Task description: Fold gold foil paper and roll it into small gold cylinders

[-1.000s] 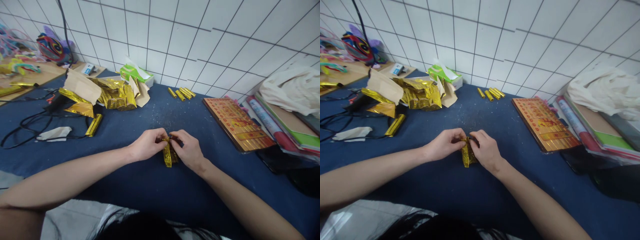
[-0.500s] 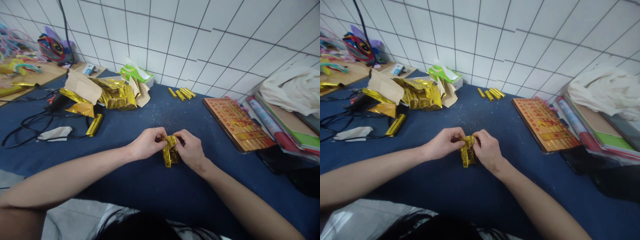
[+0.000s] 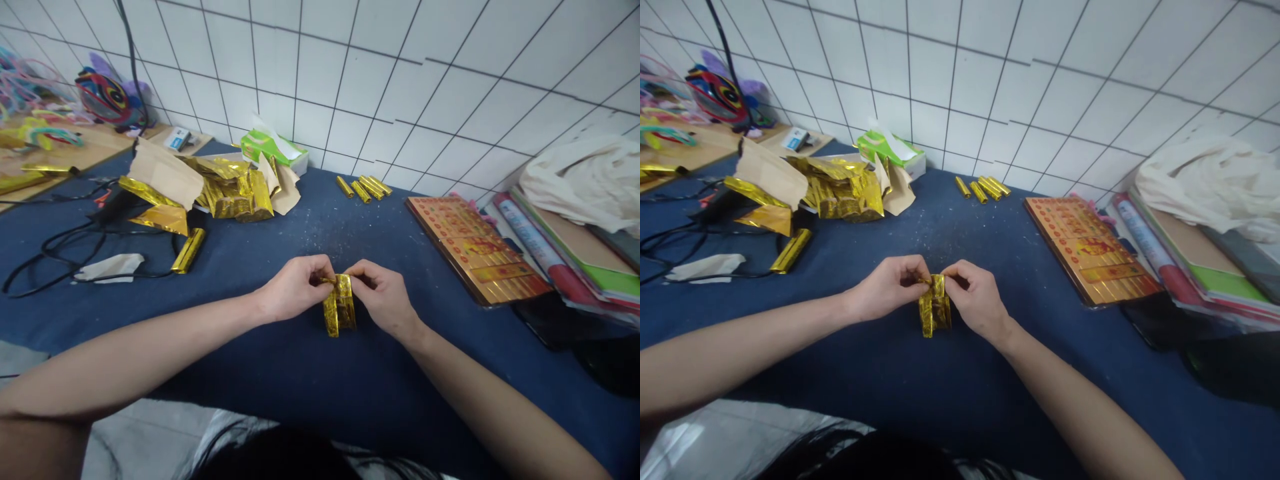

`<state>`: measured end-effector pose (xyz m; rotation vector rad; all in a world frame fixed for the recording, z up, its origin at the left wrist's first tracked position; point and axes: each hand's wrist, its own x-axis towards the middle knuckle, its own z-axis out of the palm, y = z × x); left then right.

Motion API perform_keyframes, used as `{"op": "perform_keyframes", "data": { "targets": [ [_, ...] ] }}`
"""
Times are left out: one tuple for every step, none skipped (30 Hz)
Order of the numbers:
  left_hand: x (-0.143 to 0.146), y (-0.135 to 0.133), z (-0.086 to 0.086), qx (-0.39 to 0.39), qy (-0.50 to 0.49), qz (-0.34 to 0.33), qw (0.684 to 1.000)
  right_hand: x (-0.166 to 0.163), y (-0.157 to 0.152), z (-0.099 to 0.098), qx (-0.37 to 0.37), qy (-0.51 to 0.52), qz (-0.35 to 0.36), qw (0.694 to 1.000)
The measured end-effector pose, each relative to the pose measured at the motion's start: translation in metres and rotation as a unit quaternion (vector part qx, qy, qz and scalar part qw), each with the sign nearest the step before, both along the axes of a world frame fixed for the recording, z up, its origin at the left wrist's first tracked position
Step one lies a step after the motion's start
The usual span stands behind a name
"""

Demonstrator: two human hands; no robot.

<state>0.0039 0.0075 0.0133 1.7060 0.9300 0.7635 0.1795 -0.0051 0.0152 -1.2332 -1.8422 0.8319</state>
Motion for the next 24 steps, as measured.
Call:
{"op": "perform_keyframes", "data": {
  "targets": [
    [-0.0001,-0.0005,0.0005,0.004,0.004,0.001,1.0,-0.0003,-0.0009,0.0005,0.019,-0.009,0.004,1.0],
    [-0.0002,-0.0011,0.0011,0.007,0.008,0.001,1.0,-0.0005,-0.0017,0.0008,0.032,-0.012,0.007,0.999],
    [-0.0003,-0.0016,0.0017,0.01,0.01,0.001,1.0,-0.0008,-0.0025,0.0007,0.039,-0.012,0.01,0.999],
    [-0.0004,-0.002,0.0023,0.012,0.011,0.002,1.0,-0.001,-0.003,0.0003,0.038,-0.009,0.013,0.999],
    [-0.0004,-0.0023,0.0029,0.013,0.012,0.003,1.0,-0.0012,-0.0033,-0.0001,0.032,-0.004,0.015,0.999],
    [-0.0005,-0.0024,0.0034,0.016,0.013,0.006,1.0,-0.0014,-0.0035,-0.0007,0.02,0.003,0.015,1.0],
    [-0.0005,-0.0024,0.0038,0.019,0.015,0.007,1.0,-0.0017,-0.0036,-0.0011,0.002,0.012,0.013,1.0],
    [-0.0005,-0.0023,0.004,0.022,0.017,0.009,1.0,-0.0019,-0.0035,-0.0014,-0.019,0.022,0.008,1.0],
    [-0.0005,-0.002,0.004,0.025,0.018,0.009,0.999,-0.0022,-0.0034,-0.0016,-0.04,0.034,0.001,0.999],
    [-0.0005,-0.0016,0.0038,0.027,0.017,0.01,0.999,-0.0025,-0.0033,-0.0016,-0.058,0.046,-0.006,0.997],
    [-0.0005,-0.0011,0.0033,0.028,0.014,0.012,0.999,-0.0029,-0.0032,-0.0015,-0.074,0.058,-0.012,0.996],
    [-0.0005,-0.0007,0.0026,0.027,0.008,0.015,0.999,-0.0033,-0.0031,-0.0014,-0.085,0.07,-0.014,0.994],
    [-0.0005,-0.0002,0.0018,0.025,0.002,0.02,0.999,-0.0036,-0.0031,-0.0014,-0.093,0.081,-0.014,0.992],
    [-0.0005,0.0002,0.001,0.023,-0.003,0.025,0.999,-0.004,-0.0031,-0.0016,-0.1,0.089,-0.011,0.991],
    [-0.0005,0.0005,0.0002,0.022,-0.006,0.03,0.999,-0.0043,-0.0032,-0.002,-0.106,0.093,-0.008,0.99],
    [-0.0005,0.0007,-0.0004,0.022,-0.005,0.032,0.999,-0.0045,-0.0032,-0.0025,-0.108,0.092,-0.007,0.99],
    [-0.0005,0.0008,-0.0008,0.024,-0.001,0.032,0.999,-0.0047,-0.0034,-0.0031,-0.106,0.087,-0.008,0.991],
    [-0.0006,0.0007,-0.0011,0.027,0.005,0.03,0.999,-0.0048,-0.0035,-0.0036,-0.1,0.08,-0.012,0.992],
    [-0.0006,0.0005,-0.0012,0.028,0.011,0.027,0.999,-0.0049,-0.0038,-0.0041,-0.092,0.072,-0.018,0.993],
    [-0.0007,0.0003,-0.0012,0.029,0.017,0.024,0.999,-0.0051,-0.0043,-0.0043,-0.079,0.065,-0.025,0.994],
    [-0.0008,0.0001,-0.0012,0.029,0.023,0.02,0.999,-0.0052,-0.0048,-0.0045,-0.064,0.057,-0.03,0.996],
    [-0.0009,-0.0001,-0.0012,0.029,0.027,0.017,0.999,-0.0054,-0.0054,-0.0045,-0.048,0.048,-0.032,0.997],
    [-0.001,-0.0001,-0.0012,0.028,0.03,0.014,0.999,-0.0057,-0.006,-0.0046,-0.033,0.04,-0.031,0.998],
    [-0.001,0.0002,-0.0012,0.027,0.03,0.013,0.999,-0.0059,-0.0066,-0.0049,-0.022,0.034,-0.028,0.999]
  ]
}}
